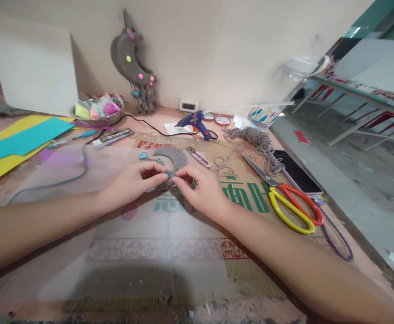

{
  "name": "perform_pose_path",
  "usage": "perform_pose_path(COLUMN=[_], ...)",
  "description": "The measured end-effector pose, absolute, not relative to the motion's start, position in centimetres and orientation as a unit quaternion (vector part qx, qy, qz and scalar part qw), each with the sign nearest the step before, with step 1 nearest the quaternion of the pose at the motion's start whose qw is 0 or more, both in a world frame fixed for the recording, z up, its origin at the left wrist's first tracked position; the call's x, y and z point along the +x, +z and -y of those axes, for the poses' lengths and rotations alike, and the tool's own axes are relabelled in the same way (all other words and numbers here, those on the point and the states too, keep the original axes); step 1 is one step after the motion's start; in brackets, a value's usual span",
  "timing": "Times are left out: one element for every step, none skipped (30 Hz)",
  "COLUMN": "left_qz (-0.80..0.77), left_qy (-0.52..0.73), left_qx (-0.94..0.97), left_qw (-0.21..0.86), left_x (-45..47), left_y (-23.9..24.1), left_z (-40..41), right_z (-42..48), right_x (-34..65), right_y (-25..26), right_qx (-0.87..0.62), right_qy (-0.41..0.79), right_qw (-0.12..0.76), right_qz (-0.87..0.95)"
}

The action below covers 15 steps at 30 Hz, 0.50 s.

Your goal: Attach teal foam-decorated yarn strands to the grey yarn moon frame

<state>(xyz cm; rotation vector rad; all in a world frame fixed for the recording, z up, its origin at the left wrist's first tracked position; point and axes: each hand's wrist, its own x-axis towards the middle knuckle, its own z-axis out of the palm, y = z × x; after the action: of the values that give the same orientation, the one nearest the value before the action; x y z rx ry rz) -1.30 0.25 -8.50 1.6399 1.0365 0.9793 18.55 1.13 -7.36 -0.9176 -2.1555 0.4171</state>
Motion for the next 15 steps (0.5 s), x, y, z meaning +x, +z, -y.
perform_pose_path(left_qz=[-0.424, -0.426, -0.426, -0.425, -0.422, -0.418, -0.416, -0.415, -0.415, -0.418, -0.422, -0.426, -0.429, -0.432, -0.435], left_qy=[0.4, 0.402, 0.405, 0.41, 0.415, 0.421, 0.43, 0.441, 0.453, 0.466, 0.477, 0.484, 0.486, 0.484, 0.48], left_qx=[0.668, 0.666, 0.663, 0.658, 0.652, 0.645, 0.638, 0.629, 0.619, 0.604, 0.589, 0.574, 0.564, 0.559, 0.561], left_qw=[0.462, 0.462, 0.464, 0.467, 0.474, 0.481, 0.485, 0.488, 0.489, 0.493, 0.498, 0.505, 0.512, 0.516, 0.515], left_x=[-1.3, -1.3, -1.28, -1.25, -1.22, -1.18, -1.14, -1.1, -1.07, -1.06, -1.06, -1.07, -1.11, -1.15, -1.19], left_y=[-8.61, -8.73, -8.83, -8.92, -8.98, -9.0, -8.97, -8.9, -8.78, -8.65, -8.5, -8.35, -8.23, -8.13, -8.08], left_z=[-0.32, -0.39, -0.45, -0.5, -0.54, -0.55, -0.54, -0.49, -0.4, -0.29, -0.16, -0.02, 0.1, 0.19, 0.25], right_z=[-1.11, -1.1, -1.09, -1.08, -1.08, -1.08, -1.1, -1.12, -1.15, -1.18, -1.21, -1.23, -1.24, -1.24, -1.24], right_x=[18.57, 18.58, 18.59, 18.59, 18.58, 18.58, 18.57, 18.56, 18.55, 18.55, 18.55, 18.55, 18.55, 18.55, 18.55], right_y=[-7.39, -7.41, -7.4, -7.38, -7.34, -7.28, -7.21, -7.14, -7.08, -7.03, -7.01, -7.02, -7.05, -7.09, -7.13], right_qx=[-0.35, -0.345, -0.341, -0.34, -0.341, -0.344, -0.35, -0.357, -0.364, -0.371, -0.374, -0.373, -0.369, -0.362, -0.355], right_qy=[0.157, 0.152, 0.149, 0.148, 0.149, 0.151, 0.154, 0.158, 0.161, 0.164, 0.165, 0.164, 0.161, 0.159, 0.156], right_qw=[0.372, 0.371, 0.371, 0.371, 0.374, 0.378, 0.382, 0.386, 0.39, 0.393, 0.395, 0.397, 0.4, 0.402, 0.403], right_qz=[0.845, 0.849, 0.851, 0.851, 0.85, 0.846, 0.842, 0.836, 0.83, 0.826, 0.823, 0.822, 0.823, 0.826, 0.829])
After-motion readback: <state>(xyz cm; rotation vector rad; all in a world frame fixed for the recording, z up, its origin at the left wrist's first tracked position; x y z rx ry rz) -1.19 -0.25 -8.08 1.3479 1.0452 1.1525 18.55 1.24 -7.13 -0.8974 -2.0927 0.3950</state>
